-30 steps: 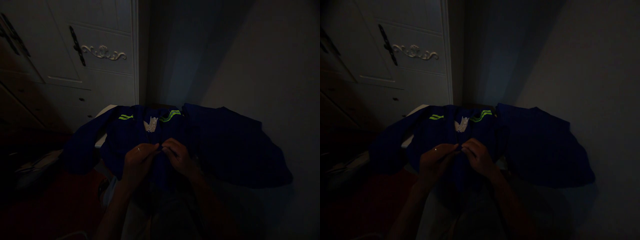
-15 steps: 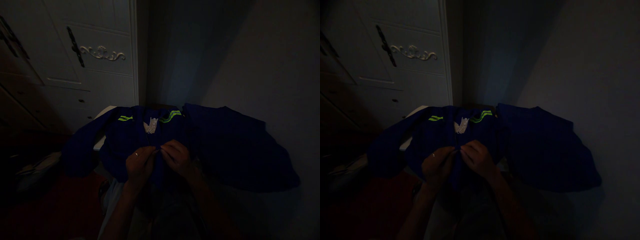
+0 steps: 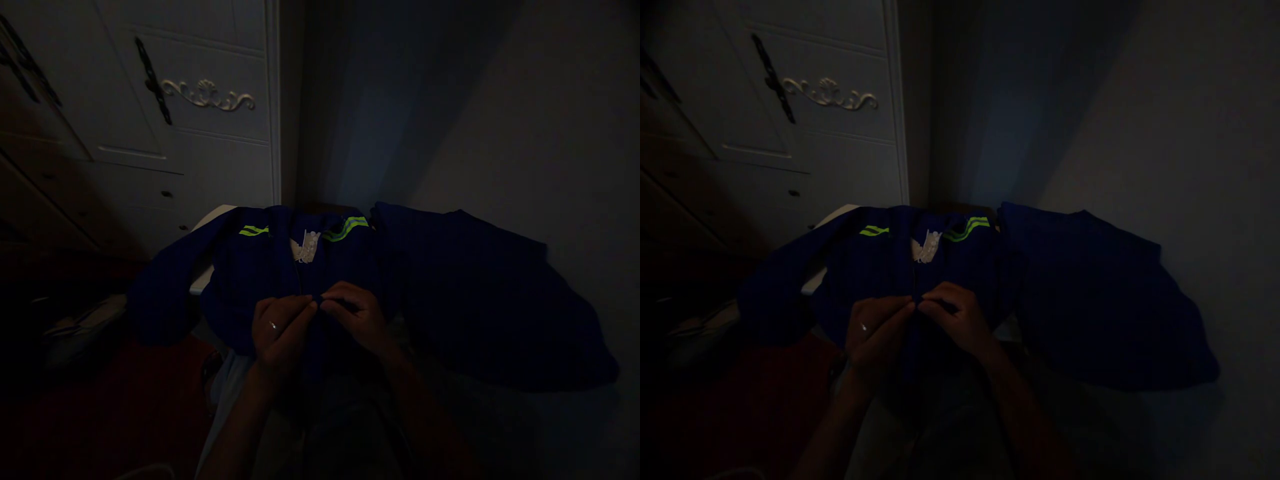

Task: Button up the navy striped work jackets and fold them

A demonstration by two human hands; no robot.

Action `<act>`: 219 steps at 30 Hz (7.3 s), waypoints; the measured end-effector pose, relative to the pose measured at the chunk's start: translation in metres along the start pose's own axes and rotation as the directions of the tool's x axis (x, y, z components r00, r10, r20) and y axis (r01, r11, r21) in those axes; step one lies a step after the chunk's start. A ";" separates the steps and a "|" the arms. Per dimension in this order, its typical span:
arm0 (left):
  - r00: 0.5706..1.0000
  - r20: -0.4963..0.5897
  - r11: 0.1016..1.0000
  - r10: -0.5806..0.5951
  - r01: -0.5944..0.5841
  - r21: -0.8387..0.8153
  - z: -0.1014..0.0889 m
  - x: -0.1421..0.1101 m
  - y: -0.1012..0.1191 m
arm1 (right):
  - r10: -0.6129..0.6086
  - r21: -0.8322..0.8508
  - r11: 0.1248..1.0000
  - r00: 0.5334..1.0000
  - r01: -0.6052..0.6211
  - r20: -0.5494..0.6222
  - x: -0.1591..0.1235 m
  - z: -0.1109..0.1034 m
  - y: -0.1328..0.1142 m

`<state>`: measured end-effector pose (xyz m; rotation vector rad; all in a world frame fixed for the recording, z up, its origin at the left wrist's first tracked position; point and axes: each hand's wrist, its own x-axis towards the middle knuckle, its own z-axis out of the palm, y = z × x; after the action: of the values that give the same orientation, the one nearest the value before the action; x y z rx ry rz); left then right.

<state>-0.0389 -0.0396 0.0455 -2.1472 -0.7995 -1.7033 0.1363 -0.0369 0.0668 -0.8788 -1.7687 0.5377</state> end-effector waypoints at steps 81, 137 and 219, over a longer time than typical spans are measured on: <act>0.910 0.301 0.943 -0.287 0.324 -0.081 0.021 -0.014 -0.039 | 0.661 0.409 0.714 0.739 -0.568 -0.128 0.002 0.016 0.041; 0.405 0.623 0.291 -0.669 0.914 -0.281 0.029 0.012 -0.026 | 0.014 -0.278 0.960 0.996 -0.040 -0.093 -0.002 0.031 0.027; 0.495 0.416 0.261 -0.763 0.824 -0.502 0.045 -0.006 -0.015 | 0.272 -0.045 0.961 0.962 -0.273 -0.009 0.012 0.000 0.030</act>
<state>-0.0127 -0.0042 0.0266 -2.4077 -1.8055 -2.7525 0.1436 -0.0090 0.0524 -1.1650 -1.6723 0.6747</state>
